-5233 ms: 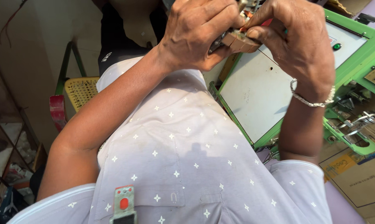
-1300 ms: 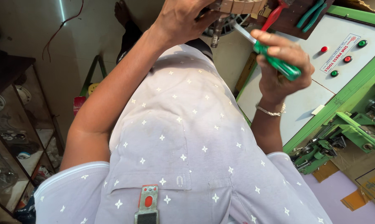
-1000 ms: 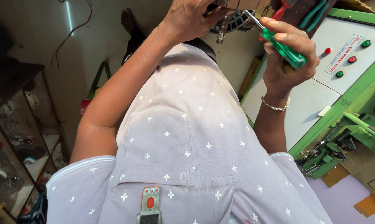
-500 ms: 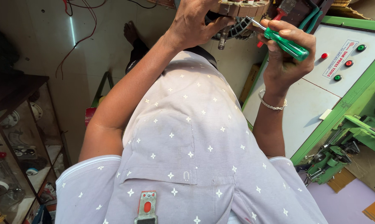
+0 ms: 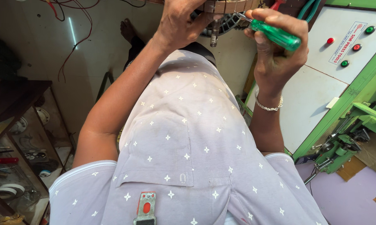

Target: The person works on a motor stator assembly, using a screwdriver to adjust or secure components within the copper windings. They repeatedly reposition the stator and manipulate internal parts with their hands and the tool.

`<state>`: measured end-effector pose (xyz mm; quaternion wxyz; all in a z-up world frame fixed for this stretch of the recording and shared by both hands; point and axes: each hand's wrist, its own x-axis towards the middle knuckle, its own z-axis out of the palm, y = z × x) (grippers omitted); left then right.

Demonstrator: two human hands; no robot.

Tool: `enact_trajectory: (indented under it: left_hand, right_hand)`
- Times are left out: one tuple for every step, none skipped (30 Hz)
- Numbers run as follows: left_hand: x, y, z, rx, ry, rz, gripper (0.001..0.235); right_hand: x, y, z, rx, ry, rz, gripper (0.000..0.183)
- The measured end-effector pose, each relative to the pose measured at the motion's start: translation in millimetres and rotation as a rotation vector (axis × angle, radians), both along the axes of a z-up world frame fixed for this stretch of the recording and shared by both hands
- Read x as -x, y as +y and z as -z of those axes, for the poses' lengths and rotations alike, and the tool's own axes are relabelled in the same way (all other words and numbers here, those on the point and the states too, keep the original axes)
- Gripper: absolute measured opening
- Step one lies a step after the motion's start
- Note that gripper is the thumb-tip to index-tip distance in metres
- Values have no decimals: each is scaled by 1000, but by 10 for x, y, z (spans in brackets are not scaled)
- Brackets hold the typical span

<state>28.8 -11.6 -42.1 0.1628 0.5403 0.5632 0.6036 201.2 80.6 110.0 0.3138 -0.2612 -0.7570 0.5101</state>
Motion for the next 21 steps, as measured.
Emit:
enact_trajectory:
  left_hand:
    - [-1,1,-11,12,-33,29,28]
    - [-3,6,-22,-7,86,-45,34]
    - [-10,26,-31,-28,205,-124,41]
    - [-16,45,-38,-49,324,-203,49]
    - [-28,53,-42,-14,295,-171,45]
    - [-39,59,-42,21,265,-139,42]
    - [-44,53,-40,60,237,-106,38]
    - [-50,47,-34,64,220,-114,37]
    - [-60,41,-27,69,203,-120,36]
    - [-77,36,-20,73,186,-127,36]
    - [-93,37,-13,73,185,-141,35]
    - [-109,38,-7,72,185,-156,35]
    - [-123,44,-3,68,186,-168,34]
    - [-137,52,-2,59,174,-174,34]
    - [-139,63,-2,49,165,-176,34]
    - [-141,74,-4,39,155,-178,35]
    - [-140,94,-5,37,141,-165,34]
    - [-139,111,-3,36,127,-152,35]
    - [-147,113,2,38,111,-142,35]
    - [-156,111,12,42,119,-143,36]
    - [-172,85,21,53,125,-143,37]
  right_hand:
    - [12,-31,-27,22,-9,8,24]
    - [20,-57,-51,44,-19,15,24]
    - [20,-101,-72,44,-33,24,23]
    - [20,-143,-82,28,-53,33,22]
    - [15,-185,-84,16,-75,37,20]
    - [10,-229,-73,-13,-101,40,18]
    - [12,-256,-47,-38,-125,42,16]
    - [18,-263,-8,-47,-95,39,16]
    - [28,-261,39,-56,-66,38,16]
    - [36,-251,80,-76,-48,35,15]
    - [47,-249,114,-97,-30,35,15]
    - [57,-240,136,-130,-24,33,14]
    - [58,-235,131,-164,-16,35,12]
    - [56,-218,105,-264,-77,-22,13]
    - [46,-209,48,-364,-136,-75,13]
    - [37,-193,-24,-463,-196,-128,14]
    - [42,-133,-97,-476,-227,-187,14]
    - [40,-50,-183,-489,-257,-247,14]
    - [36,28,-261,-500,-288,-311,15]
    - [35,129,-325,-454,-308,-322,18]
    - [31,237,-374,-401,-329,-334,20]
